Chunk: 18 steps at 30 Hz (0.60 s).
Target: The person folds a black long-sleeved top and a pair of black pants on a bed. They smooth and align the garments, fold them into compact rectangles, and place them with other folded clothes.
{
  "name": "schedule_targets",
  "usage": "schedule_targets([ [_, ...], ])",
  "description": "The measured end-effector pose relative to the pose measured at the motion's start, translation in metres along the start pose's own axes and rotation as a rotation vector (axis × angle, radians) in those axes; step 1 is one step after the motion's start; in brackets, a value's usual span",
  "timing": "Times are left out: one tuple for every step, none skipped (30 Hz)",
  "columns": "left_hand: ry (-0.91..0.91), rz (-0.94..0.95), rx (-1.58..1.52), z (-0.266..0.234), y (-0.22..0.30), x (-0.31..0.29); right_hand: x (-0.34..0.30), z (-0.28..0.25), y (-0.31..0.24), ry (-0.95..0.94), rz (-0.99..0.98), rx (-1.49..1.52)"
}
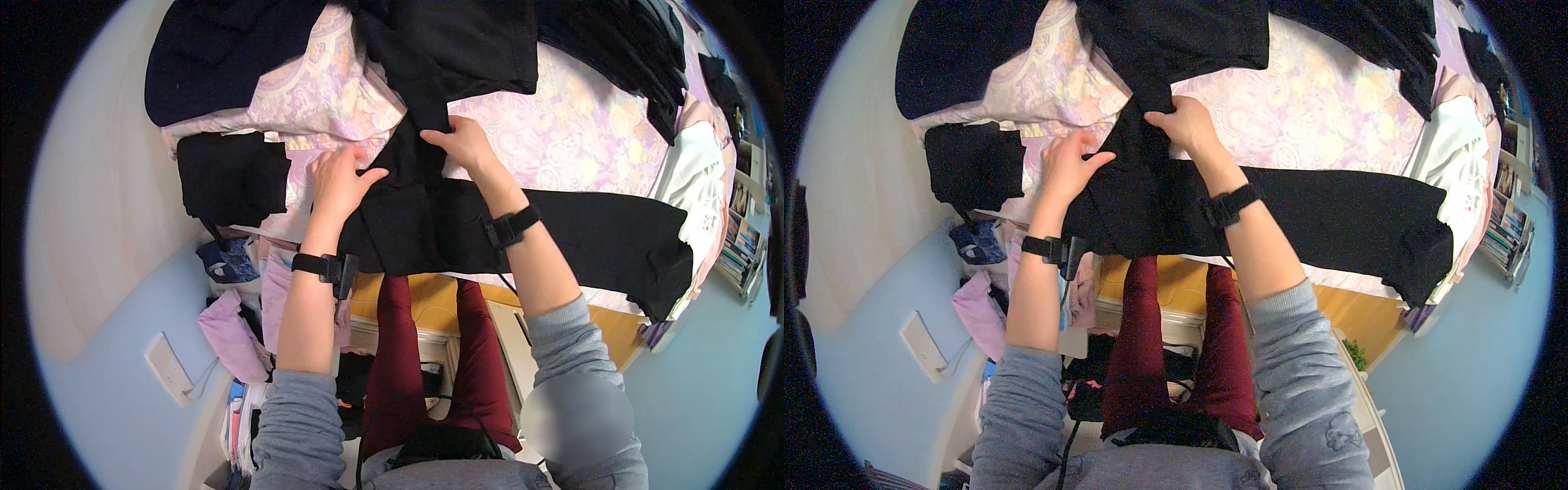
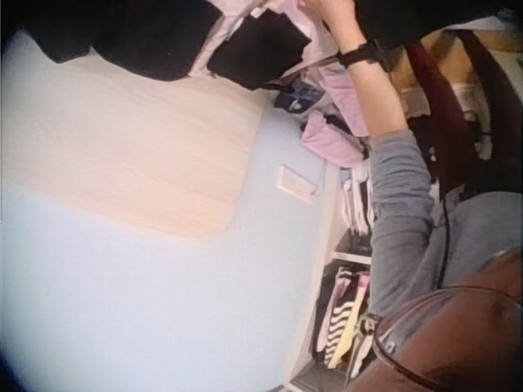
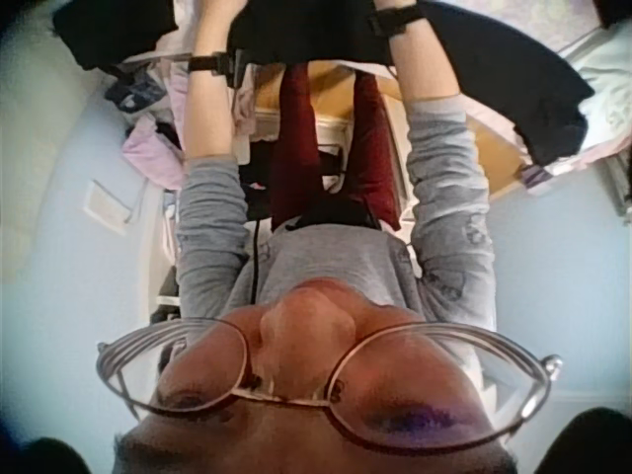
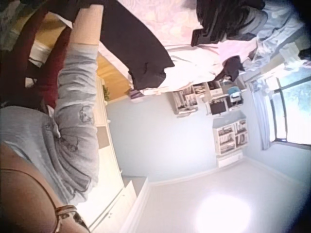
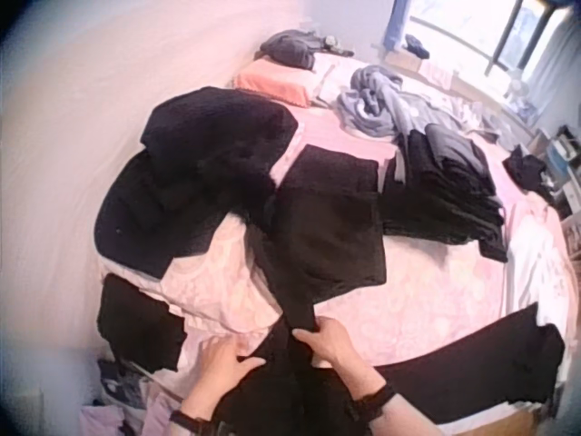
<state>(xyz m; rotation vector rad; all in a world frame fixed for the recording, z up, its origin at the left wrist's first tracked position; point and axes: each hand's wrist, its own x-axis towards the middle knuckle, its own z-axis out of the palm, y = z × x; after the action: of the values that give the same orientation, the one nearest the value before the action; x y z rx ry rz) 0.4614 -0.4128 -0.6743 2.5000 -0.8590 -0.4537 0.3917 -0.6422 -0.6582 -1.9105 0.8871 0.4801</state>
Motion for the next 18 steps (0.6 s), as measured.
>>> schedule_targets([
  [-0.056, 0.023, -0.054, -0.002, -0.007, 0.002, 0.002, 0.0, -0.003, -0.022, -0.081, 0.272],
  [-0.074, 0.085, -0.122, -0.003, -0.013, 0.003, 0.005, -0.001, -0.005, -0.03, -0.148, 0.535],
  [-0.067, -0.02, -0.208, -0.004, -0.018, 0.004, 0.008, -0.003, -0.008, -0.033, -0.159, 0.774],
  [-0.026, -0.088, -0.305, -0.005, -0.02, 0.003, 0.009, -0.007, -0.008, -0.011, -0.126, 0.893],
  [-0.03, -0.223, -0.379, -0.006, -0.021, 0.003, 0.011, -0.009, -0.011, -0.039, -0.167, 1.075],
  [-0.031, -0.247, -0.35, -0.007, -0.021, 0.002, 0.013, -0.012, -0.013, -0.05, -0.191, 1.049],
  [0.029, -0.108, -0.347, -0.007, -0.019, 0.0, 0.016, -0.015, -0.017, -0.041, -0.201, 1.027],
  [0.064, -0.038, -0.316, -0.006, -0.016, -0.001, 0.019, -0.018, -0.022, -0.07, -0.25, 1.036],
  [0.077, 0.03, -0.288, -0.004, -0.011, -0.003, 0.022, -0.022, -0.026, -0.089, -0.283, 1.043],
  [0.028, 0.014, -0.273, -0.003, -0.007, -0.005, 0.024, -0.024, -0.031, -0.101, -0.284, 1.045],
  [-0.038, -0.003, -0.209, -0.002, -0.003, -0.006, 0.025, -0.029, -0.035, -0.105, -0.339, 1.081],
  [-0.09, 0.001, -0.137, -0.001, -0.001, -0.006, 0.026, -0.034, -0.038, -0.119, -0.362, 1.085],
  [-0.057, 0.079, -0.092, 0.0, 0.001, -0.005, 0.027, -0.04, -0.04, -0.161, -0.428, 1.11],
  [-0.056, 0.08, -0.096, 0.0, 0.002, -0.004, 0.028, -0.045, -0.043, -0.201, -0.474, 1.163],
  [-0.02, 0.099, -0.103, 0.0, 0.003, -0.001, 0.029, -0.051, -0.045, -0.192, -0.461, 1.156],
  [-0.017, 0.107, -0.107, 0.0, 0.005, -0.001, 0.029, -0.058, -0.047, -0.178, -0.41, 1.153],
  [0.127, 0.107, -0.105, -0.001, 0.008, -0.004, 0.029, -0.066, -0.049, -0.198, -0.403, 1.165],
  [0.238, 0.098, -0.101, -0.002, 0.011, -0.006, 0.029, -0.074, -0.053, -0.231, -0.42, 1.183],
])
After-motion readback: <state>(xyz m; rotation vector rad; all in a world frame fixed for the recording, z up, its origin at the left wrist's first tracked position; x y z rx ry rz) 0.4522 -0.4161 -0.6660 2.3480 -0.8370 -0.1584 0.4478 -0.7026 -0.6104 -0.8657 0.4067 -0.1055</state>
